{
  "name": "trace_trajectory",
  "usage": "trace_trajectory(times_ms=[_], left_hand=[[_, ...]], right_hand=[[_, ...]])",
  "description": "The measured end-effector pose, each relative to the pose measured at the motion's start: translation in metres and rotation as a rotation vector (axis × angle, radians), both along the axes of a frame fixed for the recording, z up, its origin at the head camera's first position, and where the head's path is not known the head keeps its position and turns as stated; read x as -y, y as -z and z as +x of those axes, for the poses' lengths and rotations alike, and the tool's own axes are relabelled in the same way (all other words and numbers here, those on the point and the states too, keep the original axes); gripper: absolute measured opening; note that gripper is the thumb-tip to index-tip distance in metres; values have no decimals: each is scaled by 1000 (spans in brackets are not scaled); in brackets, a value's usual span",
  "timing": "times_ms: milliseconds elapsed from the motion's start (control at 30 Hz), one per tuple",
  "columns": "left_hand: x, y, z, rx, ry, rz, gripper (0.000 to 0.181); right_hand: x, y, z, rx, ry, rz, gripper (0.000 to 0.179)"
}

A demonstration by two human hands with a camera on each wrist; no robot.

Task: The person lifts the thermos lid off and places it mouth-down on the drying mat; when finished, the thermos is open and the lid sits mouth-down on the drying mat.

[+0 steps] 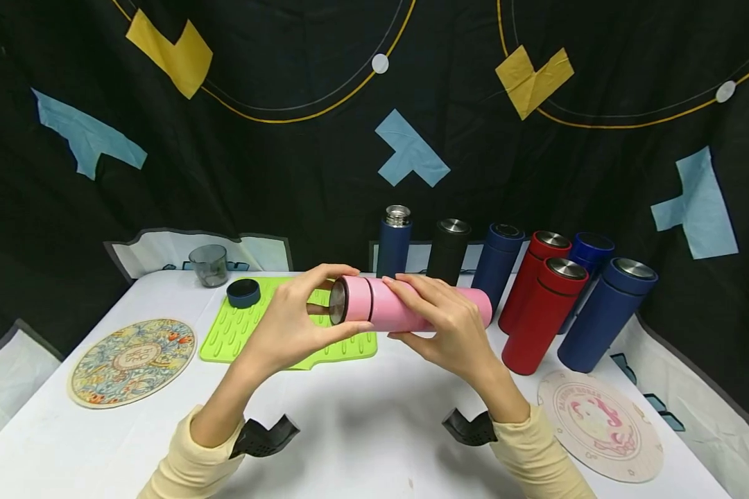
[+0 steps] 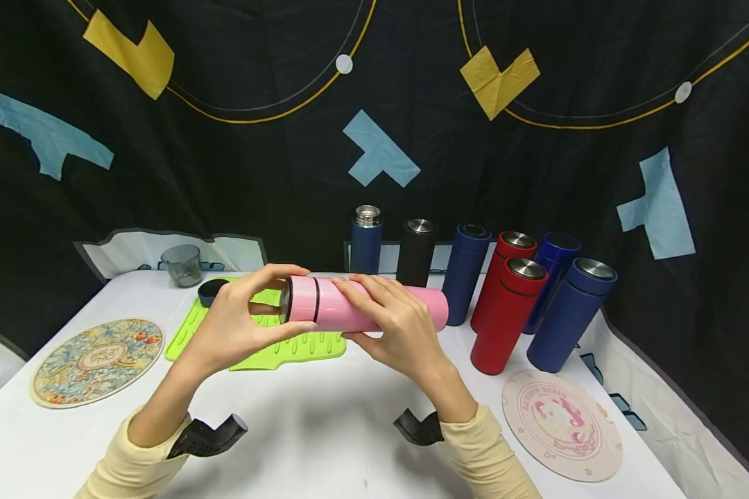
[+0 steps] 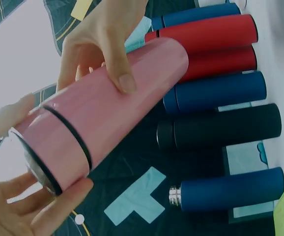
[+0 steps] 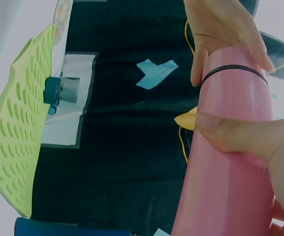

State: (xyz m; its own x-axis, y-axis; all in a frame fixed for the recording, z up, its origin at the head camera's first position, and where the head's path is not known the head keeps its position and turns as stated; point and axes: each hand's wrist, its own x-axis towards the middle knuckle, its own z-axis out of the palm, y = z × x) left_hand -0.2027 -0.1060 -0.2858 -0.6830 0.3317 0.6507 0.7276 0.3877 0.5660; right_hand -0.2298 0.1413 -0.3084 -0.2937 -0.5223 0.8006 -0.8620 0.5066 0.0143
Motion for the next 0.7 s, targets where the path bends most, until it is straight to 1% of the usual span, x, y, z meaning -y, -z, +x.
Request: trace_trajectory(times_ms=[67,167,233,300,367,467,533,600,700], left_hand=[[1,-1,-1,-21,49,-25,73],[2,-2,-3,-79,122,-37,75],[2,-3,-4,-114,136,-22,71],[1,-2,-5,-118,116,15,67],[0,-2,-4,-104,69,44,64],[-1,-1,-2,-50,-2,66,60],[-1,0,-1,-7,-29,56,60],[0,0,-1,25,-22,35,62],[2,0,-2,27,30,-19,69]], right_hand=[[-2,0,0,20,-13,-11,75],[-4,-2,-1,54,-42,-33,76],[-5,-3,0,67,-62,-46,76],[-5,-4,0,62,-62,-44,75],[-4,-4,0,42,-43,-33,74],[-2,-3,1,9,-3,-14,73],[-1,-3,2,-2,19,-5,73],[-1,-2,2,3,32,1,74],[-1,-1,1,11,30,12,75]])
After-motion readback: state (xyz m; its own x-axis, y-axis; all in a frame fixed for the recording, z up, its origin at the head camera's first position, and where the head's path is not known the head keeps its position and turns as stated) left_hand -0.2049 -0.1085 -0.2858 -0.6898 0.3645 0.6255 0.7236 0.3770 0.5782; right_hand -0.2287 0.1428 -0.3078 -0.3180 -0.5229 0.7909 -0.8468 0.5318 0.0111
